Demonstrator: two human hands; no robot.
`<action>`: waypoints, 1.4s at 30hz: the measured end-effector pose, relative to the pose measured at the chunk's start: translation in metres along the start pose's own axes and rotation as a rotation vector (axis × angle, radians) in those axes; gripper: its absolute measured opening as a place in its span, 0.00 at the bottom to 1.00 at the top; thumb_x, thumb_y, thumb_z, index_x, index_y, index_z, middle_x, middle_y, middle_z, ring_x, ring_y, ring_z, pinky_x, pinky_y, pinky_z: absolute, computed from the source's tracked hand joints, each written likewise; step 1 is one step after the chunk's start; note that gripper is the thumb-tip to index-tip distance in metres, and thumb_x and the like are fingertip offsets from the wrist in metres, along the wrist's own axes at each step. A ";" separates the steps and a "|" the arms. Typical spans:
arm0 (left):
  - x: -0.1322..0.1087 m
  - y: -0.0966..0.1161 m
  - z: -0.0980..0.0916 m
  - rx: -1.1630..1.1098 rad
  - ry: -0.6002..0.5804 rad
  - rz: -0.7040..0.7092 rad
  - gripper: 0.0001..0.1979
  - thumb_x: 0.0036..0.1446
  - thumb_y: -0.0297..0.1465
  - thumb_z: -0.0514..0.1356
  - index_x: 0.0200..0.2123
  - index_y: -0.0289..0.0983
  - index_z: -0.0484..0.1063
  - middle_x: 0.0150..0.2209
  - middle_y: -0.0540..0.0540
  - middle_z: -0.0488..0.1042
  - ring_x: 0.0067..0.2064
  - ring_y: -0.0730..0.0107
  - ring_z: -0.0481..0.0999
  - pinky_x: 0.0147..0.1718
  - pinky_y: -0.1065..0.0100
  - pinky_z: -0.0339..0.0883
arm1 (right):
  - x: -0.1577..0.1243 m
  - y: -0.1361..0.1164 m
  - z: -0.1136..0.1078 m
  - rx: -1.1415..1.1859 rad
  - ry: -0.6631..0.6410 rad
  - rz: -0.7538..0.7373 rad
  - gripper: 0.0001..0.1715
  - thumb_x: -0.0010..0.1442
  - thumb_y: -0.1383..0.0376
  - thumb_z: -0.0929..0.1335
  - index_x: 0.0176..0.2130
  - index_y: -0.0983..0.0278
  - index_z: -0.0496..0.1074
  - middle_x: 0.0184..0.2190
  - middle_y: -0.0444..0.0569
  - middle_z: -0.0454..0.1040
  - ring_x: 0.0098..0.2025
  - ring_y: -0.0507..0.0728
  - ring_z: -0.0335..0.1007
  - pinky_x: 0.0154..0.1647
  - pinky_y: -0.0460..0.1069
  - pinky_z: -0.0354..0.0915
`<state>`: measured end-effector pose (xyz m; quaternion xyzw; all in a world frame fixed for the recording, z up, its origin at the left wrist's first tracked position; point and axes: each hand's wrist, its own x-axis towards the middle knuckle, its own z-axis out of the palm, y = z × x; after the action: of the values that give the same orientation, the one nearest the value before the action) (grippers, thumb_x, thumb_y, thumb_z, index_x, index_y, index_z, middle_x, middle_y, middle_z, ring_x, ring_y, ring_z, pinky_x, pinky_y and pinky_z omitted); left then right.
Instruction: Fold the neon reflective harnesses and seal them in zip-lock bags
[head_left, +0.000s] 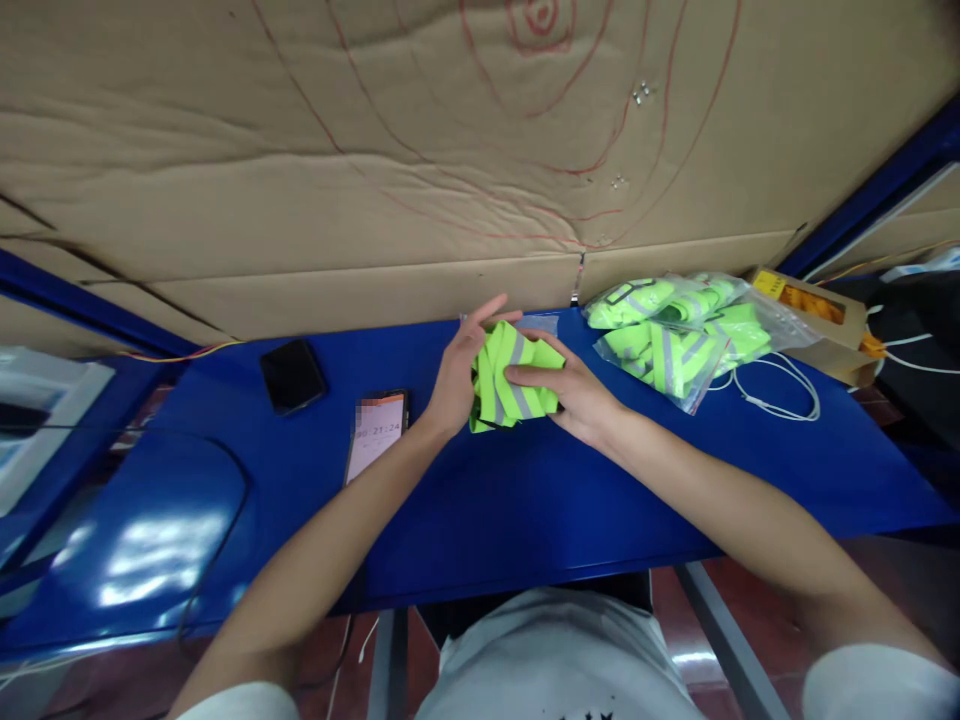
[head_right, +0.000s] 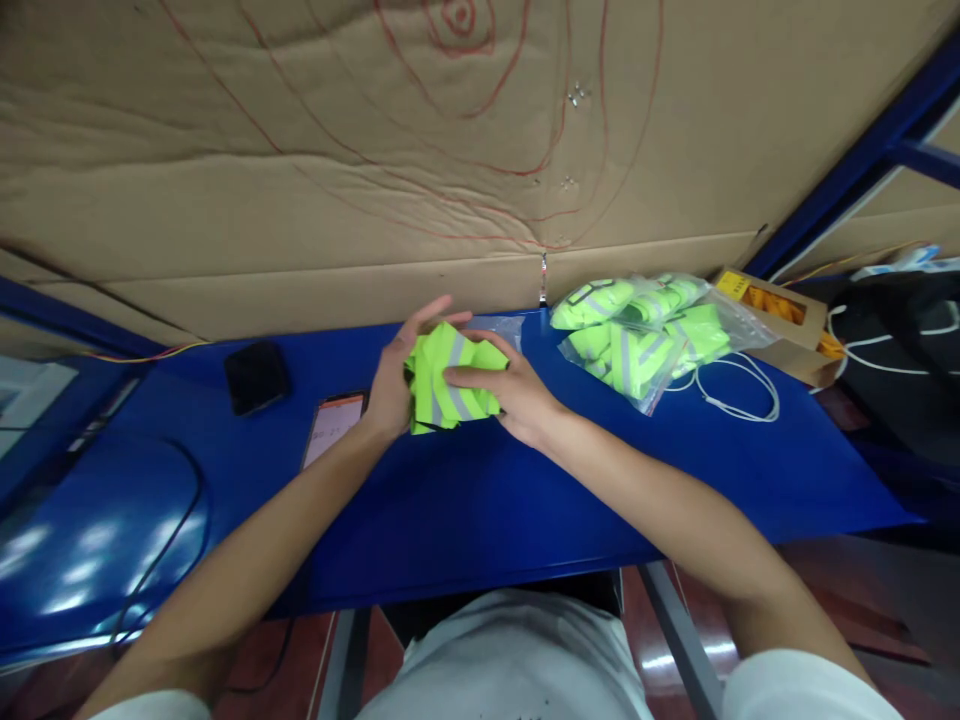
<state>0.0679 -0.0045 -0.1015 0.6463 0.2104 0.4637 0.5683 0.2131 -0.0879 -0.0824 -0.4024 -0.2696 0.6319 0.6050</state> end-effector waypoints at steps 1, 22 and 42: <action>0.003 -0.004 -0.003 0.121 -0.075 0.003 0.30 0.70 0.50 0.50 0.68 0.43 0.65 0.63 0.39 0.75 0.62 0.53 0.76 0.62 0.51 0.68 | -0.002 -0.003 -0.012 -0.019 0.046 -0.006 0.38 0.36 0.63 0.84 0.47 0.56 0.74 0.40 0.41 0.80 0.40 0.56 0.78 0.45 0.52 0.75; -0.036 0.023 -0.023 1.152 -0.694 0.010 0.19 0.66 0.36 0.61 0.59 0.43 0.73 0.58 0.39 0.77 0.59 0.46 0.77 0.60 0.45 0.69 | -0.032 -0.032 -0.103 -0.107 0.364 -0.161 0.41 0.39 0.64 0.84 0.52 0.51 0.75 0.42 0.43 0.80 0.44 0.62 0.79 0.40 0.54 0.74; 0.014 0.011 0.054 1.278 -1.084 -0.154 0.60 0.39 0.45 0.79 0.72 0.45 0.54 0.68 0.29 0.64 0.69 0.31 0.63 0.65 0.26 0.48 | -0.033 -0.037 -0.107 -0.050 0.360 -0.208 0.42 0.41 0.62 0.83 0.54 0.51 0.74 0.45 0.42 0.81 0.47 0.62 0.79 0.44 0.56 0.76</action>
<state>0.1164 -0.0256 -0.0819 0.9608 0.1739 -0.1593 0.1457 0.3212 -0.1318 -0.1024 -0.4937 -0.2128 0.4772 0.6952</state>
